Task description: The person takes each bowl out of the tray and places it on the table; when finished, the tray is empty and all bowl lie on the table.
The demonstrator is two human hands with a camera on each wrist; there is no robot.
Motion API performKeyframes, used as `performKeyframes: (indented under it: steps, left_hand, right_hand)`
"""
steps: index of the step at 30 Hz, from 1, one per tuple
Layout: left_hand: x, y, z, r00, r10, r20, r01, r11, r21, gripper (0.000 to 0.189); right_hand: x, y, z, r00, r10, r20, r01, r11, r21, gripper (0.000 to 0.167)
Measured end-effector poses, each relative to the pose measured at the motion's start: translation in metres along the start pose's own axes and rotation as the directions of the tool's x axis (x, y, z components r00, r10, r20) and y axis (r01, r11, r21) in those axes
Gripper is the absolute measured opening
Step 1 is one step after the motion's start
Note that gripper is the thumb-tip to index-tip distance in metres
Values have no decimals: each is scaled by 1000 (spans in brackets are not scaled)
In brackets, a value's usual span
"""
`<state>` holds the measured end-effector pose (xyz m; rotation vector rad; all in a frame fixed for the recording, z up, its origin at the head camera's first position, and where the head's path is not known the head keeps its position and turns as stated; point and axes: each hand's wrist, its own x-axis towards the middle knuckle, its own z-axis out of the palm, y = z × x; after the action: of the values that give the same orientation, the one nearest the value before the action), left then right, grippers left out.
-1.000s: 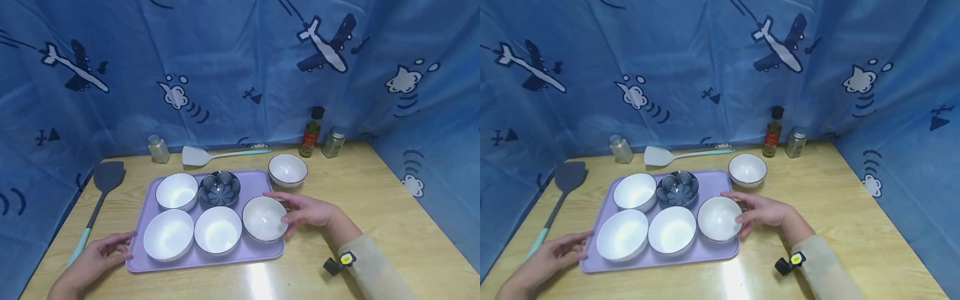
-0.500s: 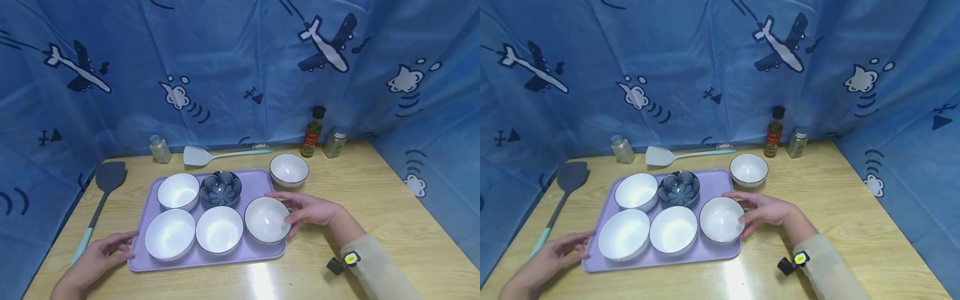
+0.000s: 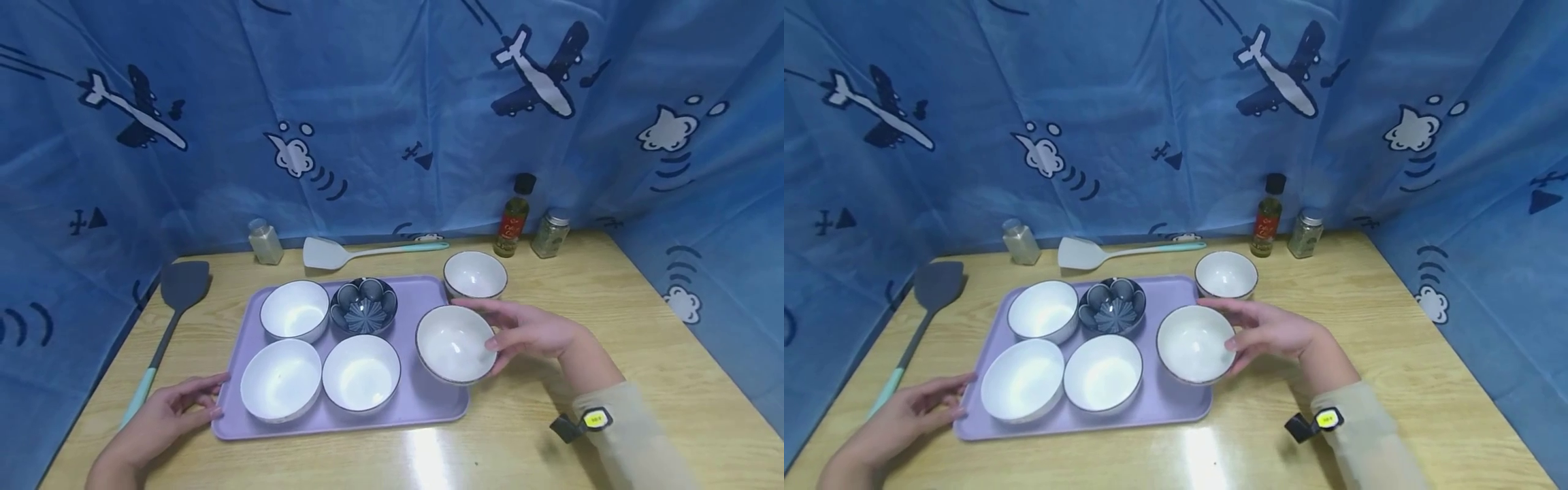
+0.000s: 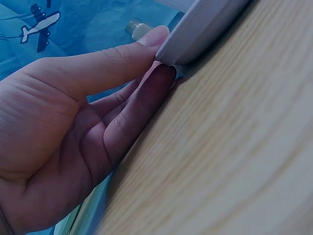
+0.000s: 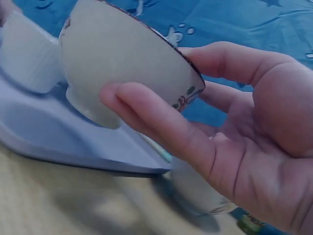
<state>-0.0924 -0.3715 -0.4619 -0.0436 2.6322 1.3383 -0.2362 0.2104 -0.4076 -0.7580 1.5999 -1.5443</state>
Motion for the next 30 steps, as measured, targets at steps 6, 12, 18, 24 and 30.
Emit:
performKeyframes:
  steps: [6, 12, 18, 24, 30]
  left_hand:
    - [-1, -1, 3, 999, 52, -15, -52, 999, -14, 57]
    - [-1, -5, 2, 996, 85, -17, -86, 996, -10, 55]
    - [-1, -4, 1, 996, 92, -19, -92, 996, -10, 55]
    - [-1, -4, 1, 998, 58, -8, -58, 998, -25, 56]
    - [1, -3, 2, 1000, 15, -7, -15, 1000, -2, 58]
  right_hand:
    - [-19, -8, -14, 998, -62, -30, 64, 997, 45, 72]
    - [-36, -14, -30, 992, -84, -93, 96, 987, 127, 73]
    - [-50, -22, -43, 972, -128, -199, 150, 984, 98, 73]
    - [-69, -23, -56, 935, -166, -313, 190, 981, 48, 71]
    - [-81, -21, -64, 882, -181, -435, 227, 972, 56, 72]
